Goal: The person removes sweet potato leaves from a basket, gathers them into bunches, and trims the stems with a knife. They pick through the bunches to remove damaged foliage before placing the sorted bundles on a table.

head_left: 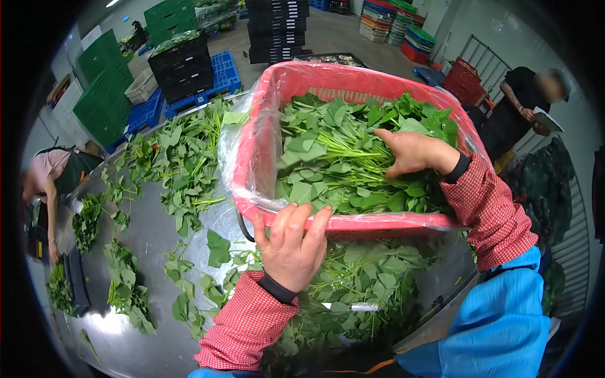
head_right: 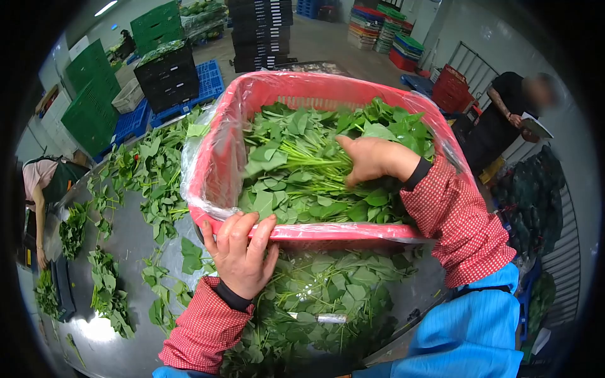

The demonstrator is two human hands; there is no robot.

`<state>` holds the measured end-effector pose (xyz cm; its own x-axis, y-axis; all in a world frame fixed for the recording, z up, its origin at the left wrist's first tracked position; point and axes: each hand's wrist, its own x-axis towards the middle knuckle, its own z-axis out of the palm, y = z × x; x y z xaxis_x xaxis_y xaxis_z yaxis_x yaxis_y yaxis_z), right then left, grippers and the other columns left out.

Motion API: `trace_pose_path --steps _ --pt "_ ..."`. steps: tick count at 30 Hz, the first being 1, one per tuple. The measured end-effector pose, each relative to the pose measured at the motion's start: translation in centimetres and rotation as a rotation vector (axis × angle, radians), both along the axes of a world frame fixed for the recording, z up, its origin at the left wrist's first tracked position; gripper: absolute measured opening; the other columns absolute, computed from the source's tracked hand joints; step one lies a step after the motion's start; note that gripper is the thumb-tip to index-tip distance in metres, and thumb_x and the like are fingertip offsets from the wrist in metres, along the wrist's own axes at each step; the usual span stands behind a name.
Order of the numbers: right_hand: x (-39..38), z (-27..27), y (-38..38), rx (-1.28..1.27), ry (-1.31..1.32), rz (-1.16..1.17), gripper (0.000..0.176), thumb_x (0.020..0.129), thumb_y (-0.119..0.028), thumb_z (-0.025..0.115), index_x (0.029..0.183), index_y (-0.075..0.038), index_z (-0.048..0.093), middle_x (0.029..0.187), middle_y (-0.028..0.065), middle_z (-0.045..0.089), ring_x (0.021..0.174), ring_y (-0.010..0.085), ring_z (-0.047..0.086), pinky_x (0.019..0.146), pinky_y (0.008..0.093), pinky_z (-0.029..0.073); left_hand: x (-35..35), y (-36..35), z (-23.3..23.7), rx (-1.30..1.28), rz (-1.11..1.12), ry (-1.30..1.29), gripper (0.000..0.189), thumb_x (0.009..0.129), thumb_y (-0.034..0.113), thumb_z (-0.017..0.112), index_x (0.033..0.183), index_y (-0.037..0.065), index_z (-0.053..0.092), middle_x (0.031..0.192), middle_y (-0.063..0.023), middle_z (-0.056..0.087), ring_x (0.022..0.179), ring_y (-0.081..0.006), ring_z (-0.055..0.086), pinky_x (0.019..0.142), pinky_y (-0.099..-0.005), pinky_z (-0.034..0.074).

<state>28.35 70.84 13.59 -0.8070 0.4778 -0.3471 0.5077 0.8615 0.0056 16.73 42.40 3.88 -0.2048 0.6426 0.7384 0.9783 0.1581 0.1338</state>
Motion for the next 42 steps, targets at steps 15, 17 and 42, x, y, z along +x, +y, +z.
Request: trace_pose_path --steps 15,17,42 --pt "-1.5 -5.4 -1.6 0.307 -0.014 0.13 0.097 0.066 -0.019 0.072 0.147 0.001 0.023 0.103 0.0269 0.06 0.087 0.0379 0.064 0.076 0.0428 0.053 -0.3 0.0 -0.7 0.021 -0.022 0.004 0.055 0.069 0.02 0.073 0.122 0.022 0.059 0.116 -0.0009 0.054 0.114 -0.0216 0.051 0.116 -0.0532 0.007" --pt "-1.8 -5.9 -2.0 0.347 -0.074 0.163 0.093 0.068 -0.021 0.072 0.145 0.002 0.026 0.099 0.0257 0.061 0.084 0.0376 0.065 0.074 0.0438 0.053 -0.1 0.1 -0.6 0.031 -0.02 0.004 0.055 0.069 0.02 0.073 0.122 0.022 0.059 0.116 -0.0009 0.053 0.114 -0.0216 0.051 0.116 -0.0533 0.006" --pt "-2.8 11.7 -18.5 -0.957 1.206 0.133 0.041 0.092 -0.01 0.053 0.132 0.0 0.047 0.115 0.0038 0.058 0.1 0.0112 0.056 0.087 0.0266 0.047 3.4 -8.8 2.9 0.139 -0.979 -1.854 0.088 0.089 0.065 0.05 0.146 0.001 0.029 0.146 -0.0224 0.037 0.129 -0.0351 0.045 0.106 -0.0438 0.038"
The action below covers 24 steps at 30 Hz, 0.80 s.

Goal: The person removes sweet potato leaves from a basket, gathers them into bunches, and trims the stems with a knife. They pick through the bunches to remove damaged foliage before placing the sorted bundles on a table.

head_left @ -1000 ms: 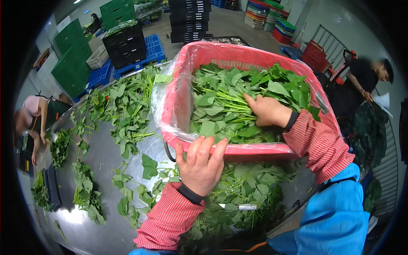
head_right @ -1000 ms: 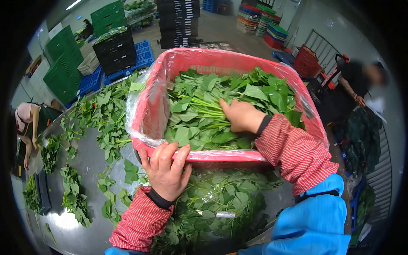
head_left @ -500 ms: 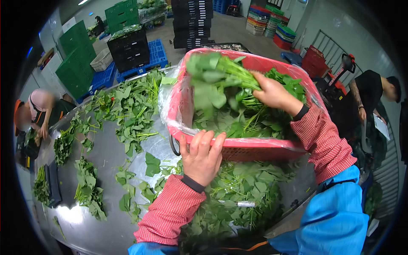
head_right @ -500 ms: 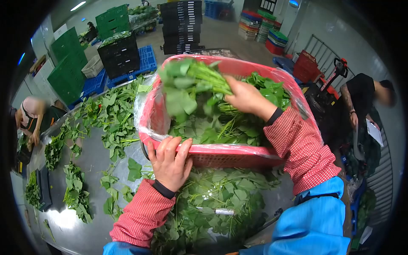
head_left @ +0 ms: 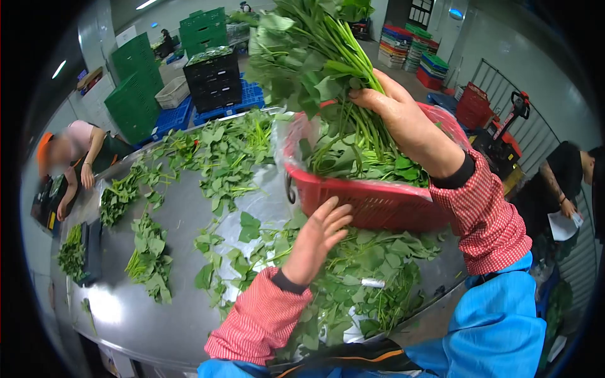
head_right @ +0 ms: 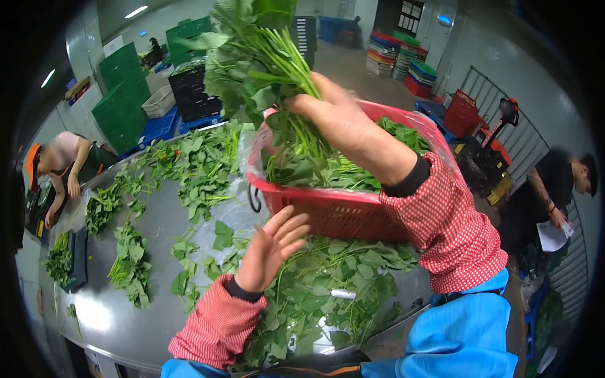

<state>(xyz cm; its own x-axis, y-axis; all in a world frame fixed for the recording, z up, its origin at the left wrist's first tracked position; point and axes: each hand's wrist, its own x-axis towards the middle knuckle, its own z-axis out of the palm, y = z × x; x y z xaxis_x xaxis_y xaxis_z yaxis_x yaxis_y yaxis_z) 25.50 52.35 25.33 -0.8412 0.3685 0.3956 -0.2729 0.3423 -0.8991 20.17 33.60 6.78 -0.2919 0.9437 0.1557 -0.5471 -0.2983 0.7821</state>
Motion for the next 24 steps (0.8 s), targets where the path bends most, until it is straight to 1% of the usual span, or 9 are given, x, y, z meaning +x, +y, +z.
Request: trace_pose_path --steps 1,2,4,6,7,8,13,19,24 --pt "0.0 0.1 -1.6 0.0 0.009 0.031 0.041 0.092 -0.01 0.053 0.132 0.0 0.047 0.117 0.004 0.058 0.102 0.0115 0.056 0.089 0.0271 0.047 -0.5 -0.4 1.1 0.016 -0.166 -0.22 0.095 0.092 0.072 0.028 0.151 0.0 0.011 0.15 -0.0222 0.032 0.132 -0.0333 0.042 0.107 -0.0434 0.037" --pt "0.0 0.3 -3.5 0.0 0.018 0.062 0.042 0.092 -0.01 0.053 0.132 0.0 0.046 0.118 0.0042 0.058 0.104 0.0118 0.055 0.091 0.0277 0.046 -0.6 -0.5 2.2 -0.008 -0.188 -0.423 0.103 0.083 0.081 0.031 0.146 0.0 0.025 0.148 -0.0273 0.032 0.132 -0.039 0.042 0.108 -0.0498 0.037" --pt "0.6 -0.1 -7.8 -0.067 0.007 0.082 0.046 0.093 -0.011 0.056 0.136 0.001 0.043 0.124 0.0062 0.057 0.112 0.013 0.053 0.097 0.0286 0.044 -1.4 -1.0 3.5 0.072 -0.277 -0.56 0.101 0.083 0.082 0.033 0.144 0.002 0.029 0.146 -0.0242 0.036 0.132 -0.0379 0.042 0.108 -0.0518 0.036" --pt "0.4 -2.9 -11.1 0.05 0.108 0.059 0.046 0.089 -0.01 0.056 0.131 0.003 0.043 0.117 0.01 0.057 0.107 0.0173 0.054 0.094 0.0311 0.045 -1.7 -2.5 4.9 0.07 -0.09 -0.645 0.097 0.082 0.081 0.038 0.141 0.004 0.035 0.143 -0.0185 0.043 0.13 -0.0357 0.044 0.107 -0.0536 0.036" --pt "0.6 -4.3 -12.6 0.041 0.112 0.115 0.053 0.091 -0.009 0.057 0.138 0.002 0.036 0.127 0.0097 0.051 0.117 0.0178 0.048 0.1 0.0316 0.04 -1.2 -3.7 6.0 -0.053 0.147 -0.616 0.08 0.089 0.069 0.044 0.139 0.006 0.04 0.137 -0.0135 0.049 0.127 -0.0309 0.047 0.107 -0.0499 0.037" --pt "0.9 -5.9 -14.0 0.031 0.114 0.17 0.061 0.092 -0.008 0.058 0.145 0.002 0.028 0.137 0.0094 0.046 0.127 0.0182 0.042 0.107 0.0322 0.034 -2.4 -4.2 3.4 0.137 0.081 -0.591 0.061 0.095 0.051 0.051 0.136 0.007 0.044 0.133 -0.0114 0.052 0.124 -0.0264 0.05 0.107 -0.0442 0.039" --pt "1.5 -17.5 -19.7 0.056 -0.036 0.025 0.071 0.087 -0.015 0.058 0.145 0.004 0.021 0.129 0.0277 0.05 0.122 0.0363 0.051 0.101 0.0387 0.041 -3.1 -11.3 -2.7 -0.015 0.354 -0.339 0.037 0.097 0.022 0.055 0.129 0.004 0.05 0.124 -0.008 0.058 0.112 -0.0214 0.058 0.098 -0.0358 0.048" --pt "4.4 -26.3 -25.7 -0.388 -0.241 -0.04 0.062 0.09 -0.011 0.058 0.143 0.005 0.029 0.136 0.0169 0.046 0.129 0.021 0.041 0.109 0.0322 0.032 0.6 -19.0 -9.9 -0.454 0.437 -0.417 0.02 0.095 0.015 0.053 0.114 0.011 0.058 0.104 0.0 0.065 0.083 -0.0128 0.063 0.072 -0.0306 0.054" --pt "6.3 -32.6 -24.3 -1.098 -0.429 -0.063 0.048 0.096 -0.027 0.053 0.134 0.002 0.042 0.128 0.0142 0.055 0.112 0.0214 0.057 0.095 0.0332 0.047 3.3 -21.0 -15.6 -0.75 0.38 -0.225 0.039 0.1 0.015 0.046 0.138 0.009 0.043 0.113 -0.0062 0.059 0.096 -0.0179 0.062 0.079 -0.0336 0.055"
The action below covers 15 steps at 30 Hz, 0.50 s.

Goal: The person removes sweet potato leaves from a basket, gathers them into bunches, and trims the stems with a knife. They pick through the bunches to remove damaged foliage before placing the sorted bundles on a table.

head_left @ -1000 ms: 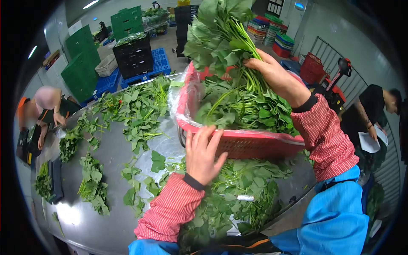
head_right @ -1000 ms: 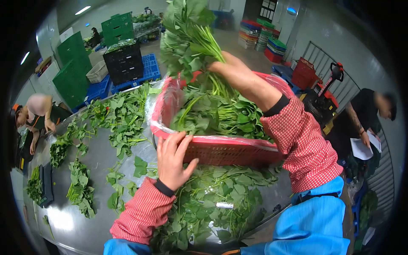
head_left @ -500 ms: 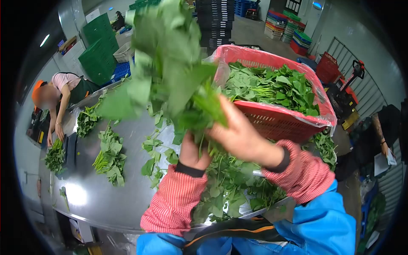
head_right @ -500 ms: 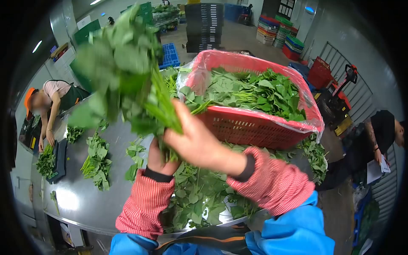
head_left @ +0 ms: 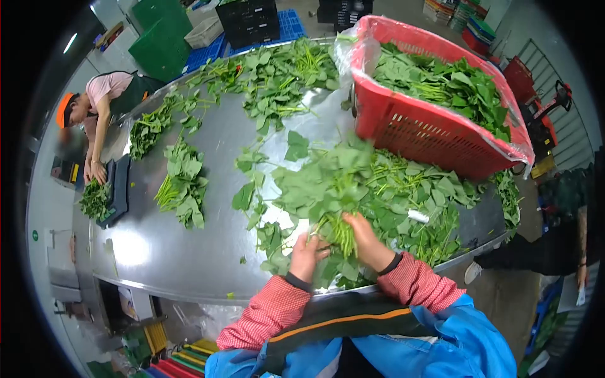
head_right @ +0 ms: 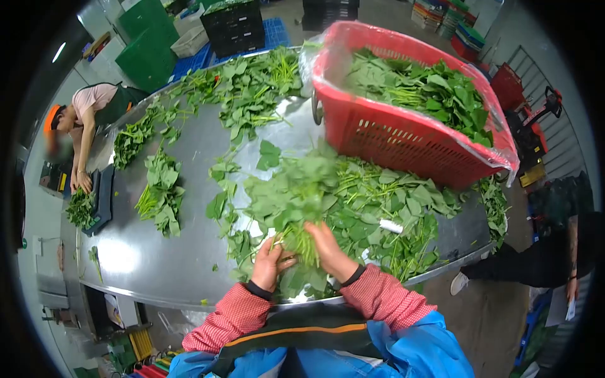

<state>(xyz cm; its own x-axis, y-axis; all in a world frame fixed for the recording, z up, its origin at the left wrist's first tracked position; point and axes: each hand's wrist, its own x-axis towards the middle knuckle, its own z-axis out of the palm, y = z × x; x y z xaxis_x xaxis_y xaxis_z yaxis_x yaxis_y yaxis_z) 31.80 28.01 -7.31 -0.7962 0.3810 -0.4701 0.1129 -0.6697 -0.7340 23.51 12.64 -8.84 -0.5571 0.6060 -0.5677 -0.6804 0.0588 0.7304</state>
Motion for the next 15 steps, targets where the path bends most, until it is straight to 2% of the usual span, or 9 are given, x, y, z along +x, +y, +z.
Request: trace_pose_path --steps 1,2,4,5,8,9,12,13,15 --pt "0.3 -0.1 0.4 -0.156 -0.021 0.013 0.046 0.097 -0.028 0.051 0.132 0.001 0.044 0.126 0.0137 0.055 0.111 0.0205 0.058 0.093 0.033 0.048 0.5 -0.2 -0.7 -0.022 -0.051 0.104 0.04 0.1 0.018 0.047 0.139 0.009 0.041 0.116 -0.0061 0.057 0.097 -0.0181 0.061 0.082 -0.0341 0.054" --pt "0.7 -0.6 0.4 -0.16 -0.019 0.012 0.046 0.098 -0.03 0.05 0.131 0.001 0.045 0.125 0.0136 0.056 0.11 0.0199 0.058 0.092 0.033 0.049 1.0 -0.4 -1.2 -0.043 -0.105 0.208 0.043 0.101 0.022 0.047 0.141 0.01 0.04 0.118 -0.006 0.056 0.099 -0.0183 0.06 0.084 -0.0347 0.052" --pt "0.9 -0.5 0.1 -0.163 -0.01 0.004 0.045 0.1 -0.033 0.048 0.13 0.0 0.046 0.123 0.0134 0.057 0.109 0.0189 0.059 0.09 0.0332 0.051 1.1 -0.2 0.4 -0.06 -0.16 0.054 0.043 0.101 0.027 0.047 0.14 0.011 0.041 0.12 -0.0047 0.055 0.1 -0.0185 0.059 0.086 -0.0362 0.05" --pt "1.1 0.5 0.0 -0.113 0.019 -0.028 0.05 0.101 -0.038 0.044 0.13 0.002 0.047 0.125 0.0146 0.057 0.111 0.0224 0.059 0.093 0.0355 0.049 1.1 0.0 1.3 -0.067 -0.187 -0.022 0.043 0.101 0.03 0.046 0.14 0.011 0.041 0.12 -0.004 0.054 0.1 -0.0186 0.058 0.087 -0.037 0.049" --pt "1.2 -0.2 -0.6 0.519 -0.161 -0.027 0.058 0.101 -0.046 0.042 0.13 0.004 0.048 0.13 0.0178 0.054 0.113 0.0269 0.057 0.095 0.0391 0.047 0.9 0.3 2.6 -0.119 -0.267 -0.016 0.044 0.101 0.036 0.046 0.137 0.011 0.043 0.122 -0.0029 0.054 0.102 -0.0189 0.058 0.089 -0.0398 0.048" --pt "1.1 -0.1 -0.7 0.792 -0.332 0.003 0.063 0.099 -0.048 0.042 0.128 0.007 0.048 0.128 0.025 0.055 0.113 0.0343 0.058 0.095 0.0421 0.045 1.0 0.5 3.1 -0.137 -0.296 -0.015 0.042 0.101 0.035 0.046 0.135 0.01 0.044 0.122 -0.0034 0.054 0.104 -0.0176 0.058 0.087 -0.0386 0.05" --pt "2.1 1.8 0.1 0.908 -0.463 0.27 0.065 0.098 -0.049 0.044 0.127 0.009 0.048 0.118 0.0307 0.058 0.109 0.0394 0.058 0.093 0.0422 0.045 1.3 0.7 1.6 -0.092 -0.316 -0.053 0.043 0.101 0.034 0.046 0.135 0.007 0.043 0.122 -0.0045 0.054 0.104 -0.017 0.058 0.084 -0.0378 0.053" --pt "2.5 2.6 0.1 0.904 -0.473 0.285 0.064 0.098 -0.048 0.044 0.126 0.009 0.048 0.115 0.0314 0.059 0.109 0.0407 0.058 0.093 0.0422 0.045 1.4 0.7 1.1 -0.069 -0.286 -0.033 0.043 0.101 0.031 0.046 0.134 0.004 0.042 0.122 -0.0045 0.053 0.103 -0.0173 0.058 0.081 -0.0382 0.056" --pt "3.2 3.7 0.2 0.894 -0.493 0.315 0.062 0.098 -0.047 0.044 0.125 0.009 0.049 0.109 0.0329 0.06 0.108 0.0431 0.058 0.091 0.0422 0.045 1.6 0.9 0.8 -0.09 -0.311 0.041 0.04 0.1 0.027 0.049 0.13 0.001 0.046 0.117 -0.01 0.057 0.099 -0.0197 0.061 0.079 -0.0384 0.056"
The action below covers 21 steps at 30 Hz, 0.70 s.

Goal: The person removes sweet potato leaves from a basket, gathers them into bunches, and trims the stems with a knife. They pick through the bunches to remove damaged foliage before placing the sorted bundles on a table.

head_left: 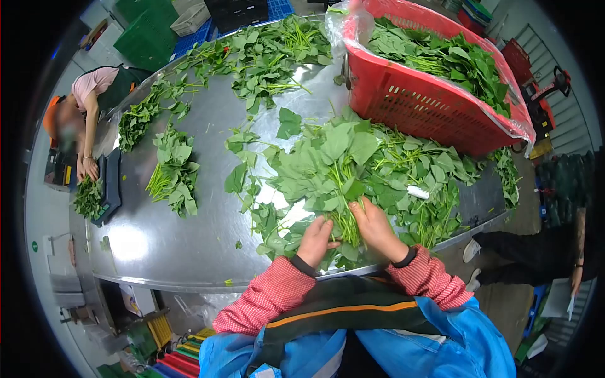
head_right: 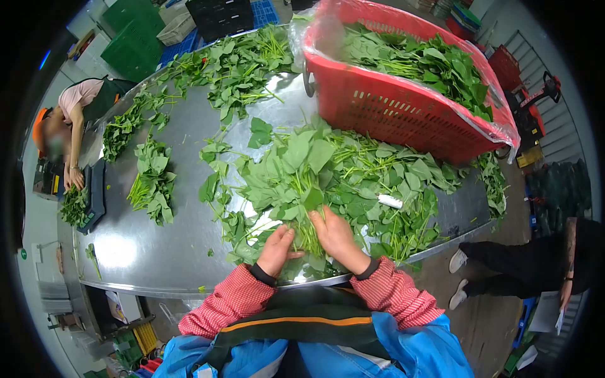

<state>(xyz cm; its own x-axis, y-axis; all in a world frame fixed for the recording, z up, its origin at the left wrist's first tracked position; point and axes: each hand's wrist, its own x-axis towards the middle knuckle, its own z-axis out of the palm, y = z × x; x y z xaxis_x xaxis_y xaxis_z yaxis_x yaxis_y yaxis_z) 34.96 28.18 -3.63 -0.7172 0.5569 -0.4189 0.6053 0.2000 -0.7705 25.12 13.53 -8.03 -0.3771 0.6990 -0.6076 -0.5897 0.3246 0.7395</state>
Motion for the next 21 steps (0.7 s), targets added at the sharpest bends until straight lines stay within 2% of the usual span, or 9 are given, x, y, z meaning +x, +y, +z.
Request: trace_pose_path --steps 1,4,7,12,13,15,17,18,21 --pt "0.5 -0.6 -0.1 -0.029 0.079 -0.015 0.059 0.098 -0.045 0.046 0.124 0.008 0.049 0.11 0.0306 0.06 0.106 0.0413 0.059 0.09 0.0418 0.045 0.2 0.1 -0.1 -0.006 -0.013 0.037 0.039 0.099 0.025 0.05 0.128 0.0 0.048 0.114 -0.0128 0.06 0.098 -0.0209 0.063 0.078 -0.0384 0.056" --pt "1.4 -2.0 -0.8 -0.134 0.281 -0.046 0.051 0.097 -0.039 0.052 0.123 0.006 0.05 0.112 0.0225 0.062 0.101 0.0337 0.061 0.087 0.0394 0.047 1.8 0.1 -1.5 -0.058 -0.157 1.103 0.029 0.093 0.019 0.053 0.115 0.0 0.055 0.083 -0.0222 0.065 0.07 -0.0338 0.066 0.063 -0.0421 0.055" --pt "1.5 -1.9 -1.0 -0.371 0.356 -0.108 0.046 0.096 -0.033 0.058 0.123 0.003 0.05 0.111 0.0131 0.062 0.096 0.0225 0.061 0.084 0.0343 0.048 2.2 0.8 1.1 -0.005 -0.398 1.209 0.027 0.089 0.015 0.054 0.11 -0.001 0.056 0.072 -0.0252 0.062 0.069 -0.039 0.064 0.062 -0.0472 0.052" --pt "1.9 -1.5 1.9 -0.926 0.337 -0.339 0.034 0.096 -0.027 0.058 0.116 0.0 0.054 0.101 0.008 0.065 0.085 0.0144 0.064 0.072 0.0291 0.054 0.5 2.0 7.1 -0.159 -0.742 1.403 0.039 0.086 0.039 0.063 0.105 0.005 0.06 0.065 -0.0156 0.064 0.058 -0.0349 0.064 0.052 -0.0436 0.051" --pt "2.2 -1.4 2.7 -1.02 0.349 -0.366 0.031 0.096 -0.026 0.058 0.114 -0.001 0.055 0.1 0.008 0.065 0.083 0.015 0.065 0.07 0.0296 0.055 -0.4 1.5 7.4 0.027 -0.565 1.459 0.04 0.083 0.035 0.068 0.112 0.007 0.063 0.067 -0.0126 0.066 0.057 -0.0309 0.064 0.053 -0.0404 0.051" --pt "2.4 -0.9 3.9 -1.039 0.389 -0.359 0.028 0.098 -0.022 0.054 0.116 -0.001 0.056 0.099 0.0086 0.067 0.08 0.0164 0.067 0.067 0.0307 0.058 -1.8 0.8 9.9 -0.016 -0.494 1.444 0.048 0.08 0.029 0.071 0.123 0.011 0.059 0.098 -0.0133 0.069 0.083 -0.0282 0.068 0.073 -0.0414 0.054" --pt "2.6 0.4 4.7 -1.043 0.365 -0.321 0.028 0.098 -0.021 0.053 0.117 -0.001 0.056 0.1 0.0088 0.067 0.08 0.0165 0.067 0.067 0.0306 0.058 -2.9 1.7 11.2 0.091 -0.535 1.739 0.058 0.076 0.024 0.073 0.129 0.013 0.054 0.121 -0.0139 0.059 0.105 -0.0276 0.061 0.09 -0.047 0.047" --pt "2.6 1.0 4.9 -1.051 0.319 -0.231 0.033 0.099 -0.021 0.052 0.123 0.002 0.054 0.109 0.0119 0.065 0.09 0.0163 0.065 0.076 0.0307 0.055 -3.1 2.2 11.5 0.145 -0.55 1.88 0.063 0.073 0.022 0.074 0.132 0.015 0.051 0.133 -0.0142 0.054 0.116 -0.0274 0.057 0.099 -0.0497 0.043" --pt "2.1 1.0 3.5 -0.769 0.5 0.158 0.039 0.099 -0.022 0.053 0.127 0.005 0.051 0.119 0.0135 0.061 0.102 0.0154 0.06 0.088 0.0303 0.05 -3.8 4.3 8.8 0.289 -0.745 2.122 0.08 0.066 0.018 0.076 0.138 0.014 0.042 0.146 -0.0129 0.039 0.133 -0.0283 0.04 0.11 -0.0578 0.026"
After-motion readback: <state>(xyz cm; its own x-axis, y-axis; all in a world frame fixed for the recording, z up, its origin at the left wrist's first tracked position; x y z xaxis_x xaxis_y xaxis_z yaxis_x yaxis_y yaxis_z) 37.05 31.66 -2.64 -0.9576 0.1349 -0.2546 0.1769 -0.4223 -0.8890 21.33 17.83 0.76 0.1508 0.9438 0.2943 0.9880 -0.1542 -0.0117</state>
